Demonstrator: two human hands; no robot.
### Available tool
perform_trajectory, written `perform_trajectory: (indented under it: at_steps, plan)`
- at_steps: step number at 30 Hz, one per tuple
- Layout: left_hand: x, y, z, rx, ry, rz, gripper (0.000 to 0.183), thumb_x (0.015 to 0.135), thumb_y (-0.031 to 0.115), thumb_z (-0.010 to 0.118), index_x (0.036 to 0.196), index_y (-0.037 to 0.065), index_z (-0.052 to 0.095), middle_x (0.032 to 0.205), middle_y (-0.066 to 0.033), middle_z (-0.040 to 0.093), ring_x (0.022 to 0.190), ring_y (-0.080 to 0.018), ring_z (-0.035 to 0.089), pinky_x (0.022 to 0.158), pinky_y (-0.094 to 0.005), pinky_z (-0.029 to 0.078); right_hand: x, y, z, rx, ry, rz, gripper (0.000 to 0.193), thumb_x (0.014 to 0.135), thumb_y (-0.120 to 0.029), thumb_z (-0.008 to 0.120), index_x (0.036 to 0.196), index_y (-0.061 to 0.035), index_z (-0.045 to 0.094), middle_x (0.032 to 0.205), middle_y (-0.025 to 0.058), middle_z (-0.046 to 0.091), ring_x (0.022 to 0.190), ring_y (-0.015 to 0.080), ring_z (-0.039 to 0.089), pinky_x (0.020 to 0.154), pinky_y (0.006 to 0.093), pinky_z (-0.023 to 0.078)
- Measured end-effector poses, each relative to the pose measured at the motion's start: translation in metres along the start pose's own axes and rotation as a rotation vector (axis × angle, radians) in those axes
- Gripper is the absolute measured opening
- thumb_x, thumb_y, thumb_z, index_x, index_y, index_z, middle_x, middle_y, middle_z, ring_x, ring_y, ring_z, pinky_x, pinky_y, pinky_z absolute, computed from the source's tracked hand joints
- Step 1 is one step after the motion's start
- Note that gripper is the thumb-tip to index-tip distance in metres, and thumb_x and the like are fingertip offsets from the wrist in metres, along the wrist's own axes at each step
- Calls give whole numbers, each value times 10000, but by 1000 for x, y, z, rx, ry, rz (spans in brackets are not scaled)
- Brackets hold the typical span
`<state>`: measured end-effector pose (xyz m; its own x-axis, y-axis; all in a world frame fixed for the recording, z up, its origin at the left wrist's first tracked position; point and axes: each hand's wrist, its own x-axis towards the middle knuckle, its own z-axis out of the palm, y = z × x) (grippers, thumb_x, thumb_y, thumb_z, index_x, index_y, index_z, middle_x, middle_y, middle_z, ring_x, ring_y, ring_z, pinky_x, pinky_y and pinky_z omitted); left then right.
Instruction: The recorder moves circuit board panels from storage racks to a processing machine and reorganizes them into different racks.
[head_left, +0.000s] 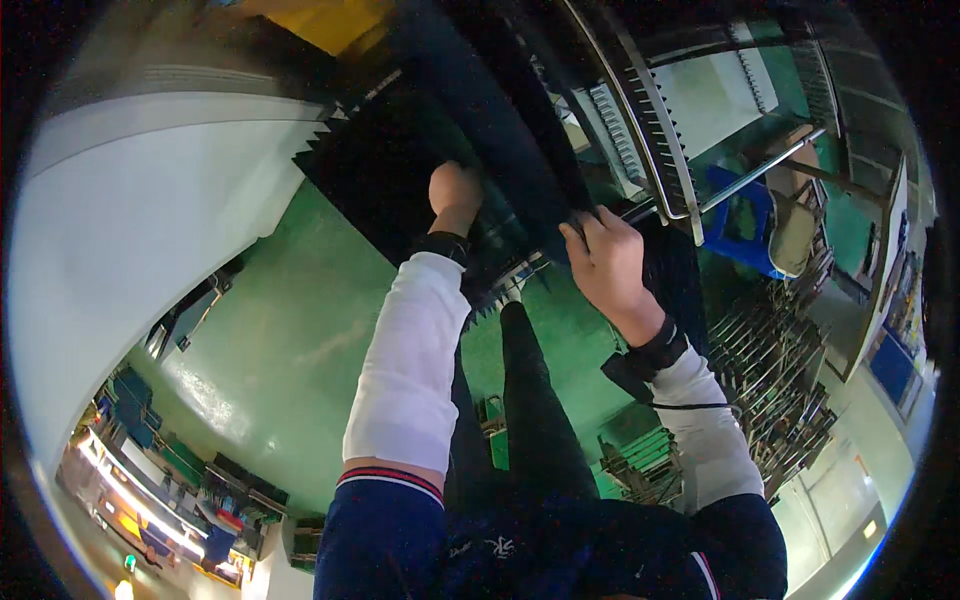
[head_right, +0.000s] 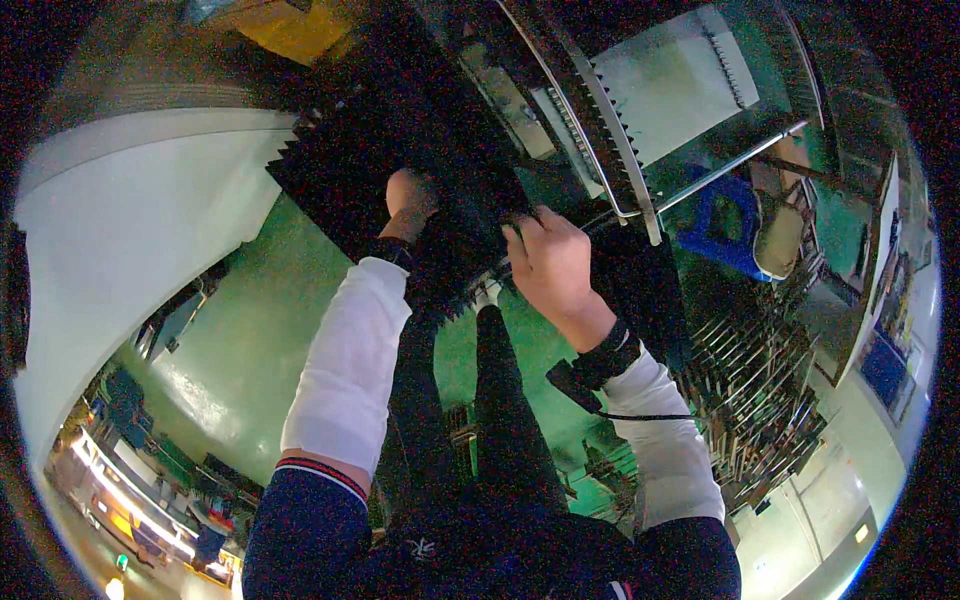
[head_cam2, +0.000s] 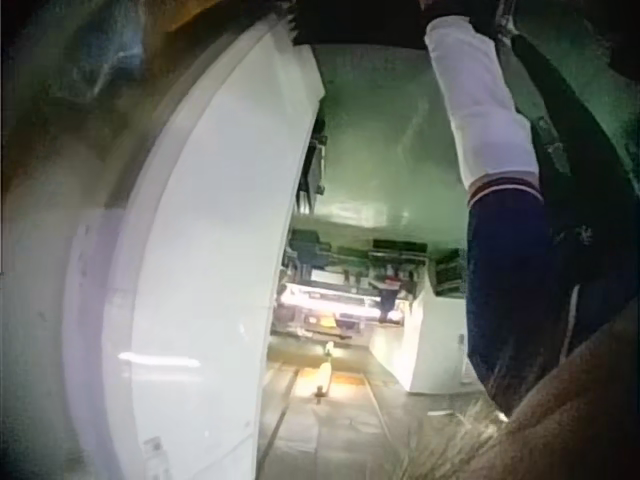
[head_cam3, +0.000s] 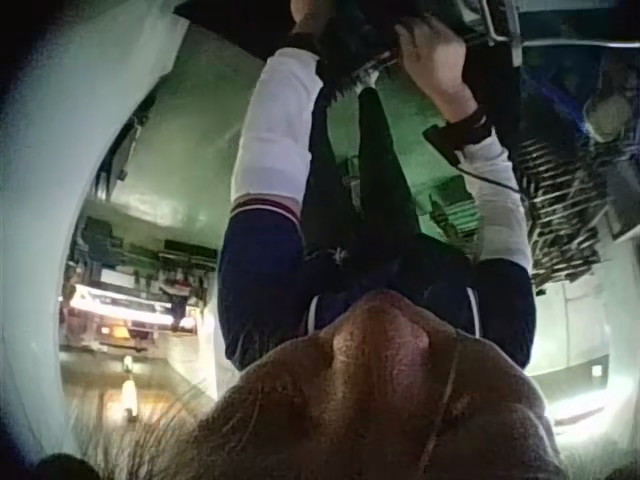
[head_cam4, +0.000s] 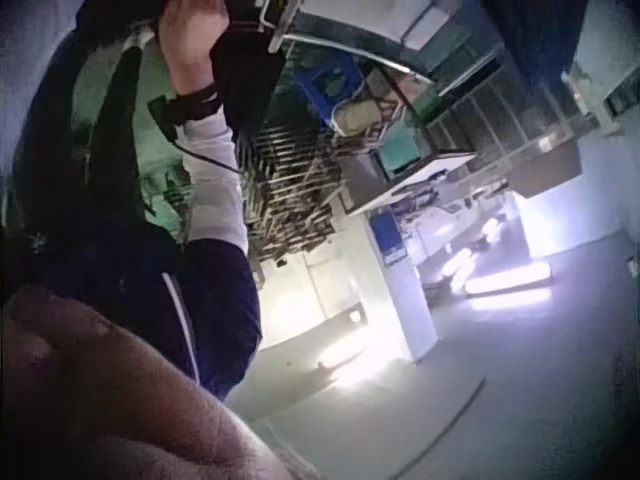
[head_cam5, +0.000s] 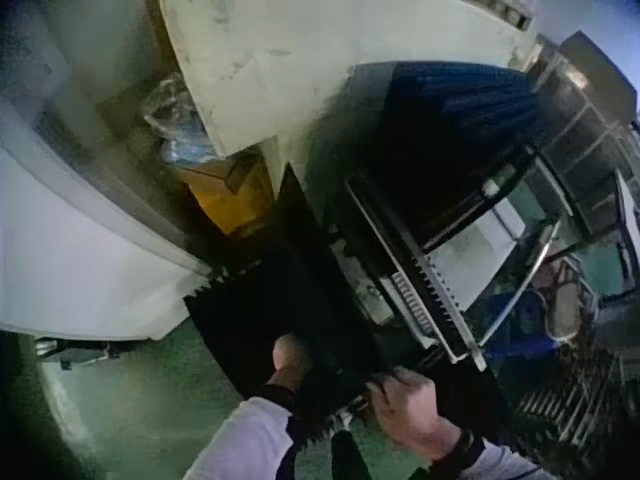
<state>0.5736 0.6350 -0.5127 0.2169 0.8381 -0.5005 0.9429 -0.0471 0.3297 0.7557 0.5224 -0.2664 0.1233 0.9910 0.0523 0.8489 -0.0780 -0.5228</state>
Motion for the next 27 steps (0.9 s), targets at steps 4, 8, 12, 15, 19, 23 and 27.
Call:
perform_trajectory:
  at_steps: [4, 8, 12, 15, 19, 23, 27]
  plan:
    - [-6, 23, -9, -17, -16, -32, 315, 844, 282, 556, 893, -4, 678, 954, -227, 658, 902, -384, 638, 791, -455, 518, 1, -1, -1, 64, 33, 29, 137, 789, -138, 663, 776, -8, 623, 730, 171, 571, 607, 351, 575, 526, 431, 463]
    - [-21, 43, -26, -122, 0, -56, 316, 839, 293, 558, 916, 15, 688, 966, -215, 662, 927, -388, 632, 811, -448, 513, -4, 21, 28, 21, 41, 25, 162, 795, -150, 660, 742, -12, 595, 720, 165, 562, 599, 351, 569, 518, 432, 460]
    - [-30, 47, -48, -219, 0, -217, 326, 843, 304, 549, 914, 20, 694, 977, -211, 663, 947, -384, 627, 819, -442, 509, -4, 29, 56, -19, 26, 2, 180, 796, -159, 657, 713, -28, 566, 709, 155, 553, 597, 348, 568, 509, 433, 460]
    - [-36, 70, -65, -297, -38, -296, 336, 844, 310, 547, 911, 16, 695, 982, -214, 662, 951, -379, 629, 819, -441, 508, -14, 48, 69, -58, -7, -8, 166, 796, -159, 654, 716, -37, 574, 709, 150, 554, 597, 342, 574, 507, 425, 468]
    - [-33, 67, -71, -290, -60, -340, 336, 835, 304, 552, 915, 10, 695, 979, -216, 662, 938, -381, 632, 816, -444, 509, -15, 40, 76, -19, -9, -49, 173, 784, -139, 658, 694, -23, 567, 688, 160, 543, 582, 347, 557, 509, 432, 452]
    - [-38, 62, -68, -371, -1, -301, 333, 812, 291, 565, 915, 2, 695, 956, -228, 660, 921, -390, 632, 814, -445, 510, -23, 31, 67, -32, -42, -29, 180, 804, -166, 632, 691, -46, 561, 680, 132, 532, 570, 318, 558, 501, 428, 464]
    - [-33, 60, -63, -255, -22, -265, 297, 831, 303, 597, 886, 24, 683, 955, -211, 662, 898, -373, 640, 790, -429, 520, -15, 25, 64, -112, -178, 13, 188, 819, -192, 613, 698, -51, 584, 708, 133, 555, 609, 309, 573, 533, 409, 478]
